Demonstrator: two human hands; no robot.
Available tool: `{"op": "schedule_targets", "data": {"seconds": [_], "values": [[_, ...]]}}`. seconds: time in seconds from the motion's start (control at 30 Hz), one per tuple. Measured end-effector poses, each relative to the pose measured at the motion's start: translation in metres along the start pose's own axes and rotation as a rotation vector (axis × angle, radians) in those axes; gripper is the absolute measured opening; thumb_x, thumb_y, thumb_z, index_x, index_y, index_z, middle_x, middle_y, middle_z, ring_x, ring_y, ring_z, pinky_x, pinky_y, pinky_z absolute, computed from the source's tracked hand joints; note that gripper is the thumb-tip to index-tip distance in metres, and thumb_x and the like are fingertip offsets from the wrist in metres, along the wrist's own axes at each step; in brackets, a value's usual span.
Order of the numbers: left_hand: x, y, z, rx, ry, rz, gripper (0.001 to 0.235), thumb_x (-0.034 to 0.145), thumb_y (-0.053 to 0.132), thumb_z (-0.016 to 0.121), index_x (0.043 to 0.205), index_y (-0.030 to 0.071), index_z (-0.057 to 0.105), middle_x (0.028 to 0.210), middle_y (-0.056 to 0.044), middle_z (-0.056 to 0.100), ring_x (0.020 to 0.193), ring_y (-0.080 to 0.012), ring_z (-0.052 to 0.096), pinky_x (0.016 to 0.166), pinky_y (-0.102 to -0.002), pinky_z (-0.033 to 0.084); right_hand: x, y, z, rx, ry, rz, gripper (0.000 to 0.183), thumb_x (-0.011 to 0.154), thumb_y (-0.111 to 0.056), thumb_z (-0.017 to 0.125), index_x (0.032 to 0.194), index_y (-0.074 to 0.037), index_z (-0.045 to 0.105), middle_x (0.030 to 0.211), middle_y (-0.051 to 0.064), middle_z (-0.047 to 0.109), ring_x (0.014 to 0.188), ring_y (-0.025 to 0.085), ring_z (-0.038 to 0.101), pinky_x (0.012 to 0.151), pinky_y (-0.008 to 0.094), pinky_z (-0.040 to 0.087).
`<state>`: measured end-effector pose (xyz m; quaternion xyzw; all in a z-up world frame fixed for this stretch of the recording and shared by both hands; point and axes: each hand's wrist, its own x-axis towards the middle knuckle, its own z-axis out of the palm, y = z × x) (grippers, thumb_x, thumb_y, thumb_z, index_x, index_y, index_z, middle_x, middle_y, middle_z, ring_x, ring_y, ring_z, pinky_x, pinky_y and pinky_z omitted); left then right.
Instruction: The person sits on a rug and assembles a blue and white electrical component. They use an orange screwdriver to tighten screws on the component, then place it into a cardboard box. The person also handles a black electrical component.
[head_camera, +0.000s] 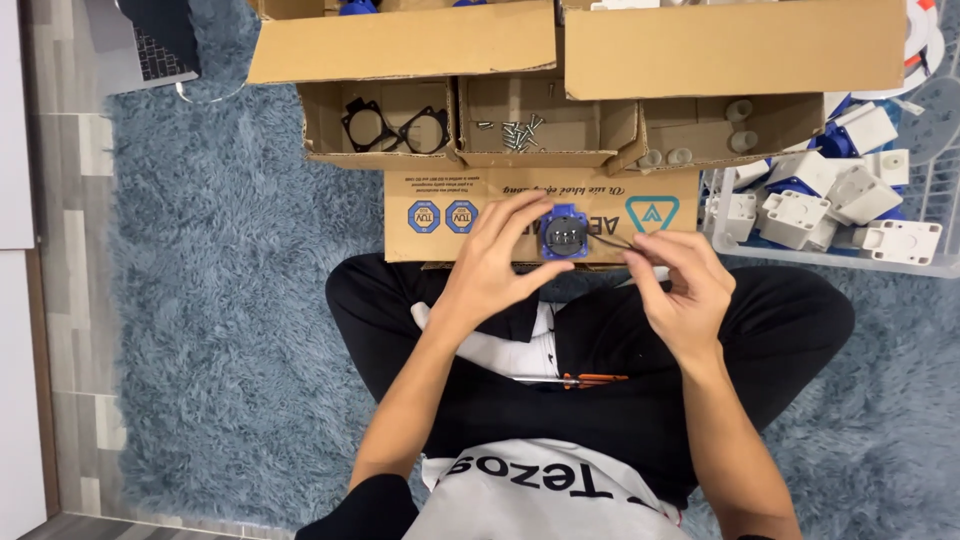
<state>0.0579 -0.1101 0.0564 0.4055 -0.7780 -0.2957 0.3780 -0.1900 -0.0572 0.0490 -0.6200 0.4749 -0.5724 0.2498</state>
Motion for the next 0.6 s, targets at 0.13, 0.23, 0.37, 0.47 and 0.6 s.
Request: {"op": "schedule_targets", "data": {"seconds": [0.13, 0.23, 0.37, 0.47, 0.6], "values": [[0.0, 0.017, -0.005, -0.075, 0.164, 0.097, 0.053, 0.089, 0.023, 0.095, 0.136, 0.009, 0.073, 0.136, -0.011, 0.072, 0.117, -0.0315, 0.074, 0.102, -0.045, 0.062, 0.015, -0.006, 0.011, -0.137, 0.014, -0.19, 0.015, 0.091, 0.014, 0.091, 0.102, 0.009, 0.082, 0.099, 0.022, 0.078, 0.08, 0.034, 0.079, 0.066, 0.04, 0.064], [-0.006, 0.014, 0.001, -0.093, 0.235, 0.154, 0.034, 0.093, 0.013, 0.09, 0.125, 0.011, 0.08, 0.126, -0.007, 0.077, 0.104, -0.0248, 0.077, 0.09, -0.036, 0.065, 0.02, -0.008, 0.024, -0.154, -0.016, -0.264, 0.013, 0.089, 0.013, 0.091, 0.095, 0.004, 0.085, 0.099, 0.021, 0.081, 0.081, 0.033, 0.08, 0.072, 0.04, 0.066], [-0.004, 0.003, 0.003, -0.098, 0.291, 0.244, 0.02, 0.097, -0.001, 0.082, 0.111, 0.012, 0.086, 0.113, -0.005, 0.081, 0.09, -0.0205, 0.079, 0.078, -0.029, 0.066, 0.025, -0.006, 0.035, -0.088, -0.032, -0.327, 0.013, 0.086, 0.017, 0.09, 0.094, 0.007, 0.084, 0.097, 0.024, 0.081, 0.082, 0.033, 0.081, 0.076, 0.041, 0.068], [-0.002, -0.002, 0.005, -0.079, 0.292, 0.295, 0.02, 0.097, -0.007, 0.078, 0.11, 0.007, 0.085, 0.112, -0.011, 0.08, 0.097, -0.0283, 0.08, 0.081, -0.036, 0.069, 0.028, -0.001, 0.036, -0.08, -0.044, -0.357, 0.009, 0.09, 0.018, 0.085, 0.093, 0.01, 0.082, 0.097, 0.025, 0.081, 0.084, 0.037, 0.081, 0.077, 0.043, 0.066], [-0.004, -0.007, 0.011, -0.073, 0.265, 0.298, 0.023, 0.096, -0.01, 0.076, 0.112, 0.006, 0.084, 0.113, -0.011, 0.08, 0.101, -0.0292, 0.08, 0.082, -0.036, 0.07, 0.027, 0.008, 0.033, -0.095, -0.059, -0.358, 0.009, 0.09, 0.019, 0.085, 0.094, 0.012, 0.082, 0.096, 0.025, 0.081, 0.084, 0.037, 0.081, 0.078, 0.045, 0.067]]}}
